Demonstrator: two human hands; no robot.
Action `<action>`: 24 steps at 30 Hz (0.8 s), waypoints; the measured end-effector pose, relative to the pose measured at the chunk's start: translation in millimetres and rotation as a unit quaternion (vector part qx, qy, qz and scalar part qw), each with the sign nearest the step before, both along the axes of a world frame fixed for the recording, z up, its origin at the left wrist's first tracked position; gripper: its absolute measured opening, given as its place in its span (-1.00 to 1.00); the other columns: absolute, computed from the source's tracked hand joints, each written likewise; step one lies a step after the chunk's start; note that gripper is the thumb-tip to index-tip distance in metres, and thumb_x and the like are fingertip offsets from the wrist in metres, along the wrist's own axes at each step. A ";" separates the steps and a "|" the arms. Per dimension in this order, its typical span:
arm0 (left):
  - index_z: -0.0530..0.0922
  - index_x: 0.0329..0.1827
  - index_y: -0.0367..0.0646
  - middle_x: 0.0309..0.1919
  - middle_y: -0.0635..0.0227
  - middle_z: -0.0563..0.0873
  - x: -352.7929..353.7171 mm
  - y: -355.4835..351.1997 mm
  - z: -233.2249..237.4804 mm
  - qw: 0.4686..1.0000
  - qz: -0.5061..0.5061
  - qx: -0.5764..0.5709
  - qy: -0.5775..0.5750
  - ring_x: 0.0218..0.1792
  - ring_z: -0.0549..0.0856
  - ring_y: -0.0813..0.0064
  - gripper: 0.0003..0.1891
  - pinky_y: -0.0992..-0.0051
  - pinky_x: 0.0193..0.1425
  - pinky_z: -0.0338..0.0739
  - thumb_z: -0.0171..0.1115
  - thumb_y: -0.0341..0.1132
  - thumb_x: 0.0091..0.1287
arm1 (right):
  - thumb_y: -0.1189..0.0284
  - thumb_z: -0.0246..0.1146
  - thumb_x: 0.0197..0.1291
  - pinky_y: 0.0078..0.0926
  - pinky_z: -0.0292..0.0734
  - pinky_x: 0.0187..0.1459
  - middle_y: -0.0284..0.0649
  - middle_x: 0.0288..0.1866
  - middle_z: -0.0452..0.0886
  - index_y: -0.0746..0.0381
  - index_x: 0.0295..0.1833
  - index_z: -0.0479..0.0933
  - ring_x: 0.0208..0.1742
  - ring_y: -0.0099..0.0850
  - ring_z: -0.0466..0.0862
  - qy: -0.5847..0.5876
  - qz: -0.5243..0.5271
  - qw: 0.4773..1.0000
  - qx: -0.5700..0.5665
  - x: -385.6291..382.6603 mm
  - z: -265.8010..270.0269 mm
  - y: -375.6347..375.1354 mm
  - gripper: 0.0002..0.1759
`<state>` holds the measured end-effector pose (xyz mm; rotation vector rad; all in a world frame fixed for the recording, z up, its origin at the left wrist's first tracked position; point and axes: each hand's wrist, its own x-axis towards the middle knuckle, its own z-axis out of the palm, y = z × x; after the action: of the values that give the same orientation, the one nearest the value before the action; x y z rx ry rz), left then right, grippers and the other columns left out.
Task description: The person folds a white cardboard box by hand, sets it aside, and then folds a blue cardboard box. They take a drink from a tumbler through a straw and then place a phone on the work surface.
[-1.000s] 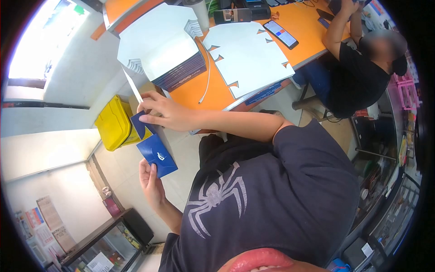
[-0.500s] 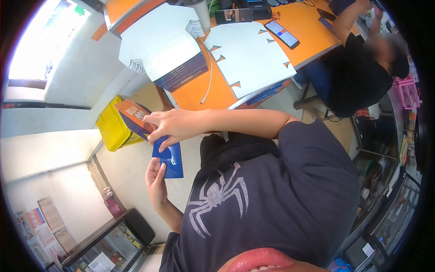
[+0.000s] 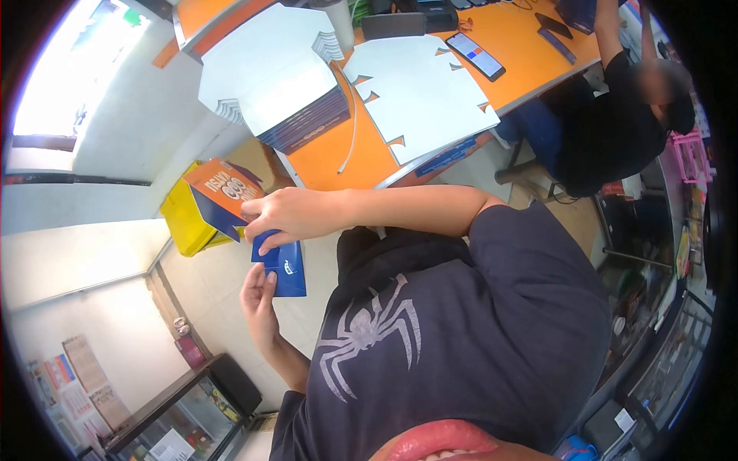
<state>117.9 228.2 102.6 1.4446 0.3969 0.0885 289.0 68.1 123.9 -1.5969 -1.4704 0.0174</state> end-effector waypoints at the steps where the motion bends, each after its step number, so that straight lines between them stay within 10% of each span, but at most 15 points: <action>1: 0.46 0.02 -0.39 -0.18 0.39 0.61 -0.2 -0.5 0.2 1.000 0.006 0.003 -0.005 -0.14 0.53 0.72 -0.74 0.69 -0.04 0.39 0.14 -0.55 0.27 | 0.29 0.28 0.05 -0.31 0.48 -0.28 -0.18 -0.29 0.42 0.20 -0.24 0.52 -0.29 -0.20 0.58 0.010 0.004 1.000 -0.006 0.2 -0.2 0.7 -0.77; 13: 0.40 0.08 -0.43 -0.06 0.21 0.61 4.7 -3.9 19.3 0.997 -0.038 -0.058 -0.016 -0.04 0.57 0.58 -0.71 0.58 0.09 0.39 0.05 -0.55 0.29 | 0.19 0.33 -0.04 -0.30 0.49 -0.17 -0.17 -0.24 0.47 0.13 -0.16 0.58 -0.15 -0.20 0.56 0.027 0.081 0.993 -0.080 4.6 4.7 7.9 -0.66; 18: 0.28 0.19 -0.41 0.00 0.16 0.56 10.5 -3.6 7.9 0.983 0.103 -0.047 -0.146 -0.02 0.57 0.51 -0.60 0.52 0.11 0.43 0.07 -0.54 0.29 | 0.24 0.37 -0.08 -0.24 0.40 0.04 -0.21 0.03 0.38 -0.09 0.22 0.38 0.05 -0.19 0.43 0.028 -0.178 0.977 0.116 -34.1 10.6 12.9 -0.35; 24: 0.24 0.24 -0.35 0.05 0.06 0.52 24.4 -22.2 15.3 0.962 0.166 -0.059 -0.208 0.02 0.57 0.39 -0.55 0.43 0.10 0.49 0.07 -0.32 0.35 | 0.30 0.38 -0.10 -0.23 0.38 0.16 -0.15 0.28 0.32 -0.08 0.21 0.41 0.20 -0.15 0.41 -0.002 -0.156 0.985 0.079 -56.7 6.2 8.8 -0.36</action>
<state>142.3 205.9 117.9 1.1907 0.2879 0.6195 232.3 76.9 130.1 -1.6784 -1.1794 -0.2768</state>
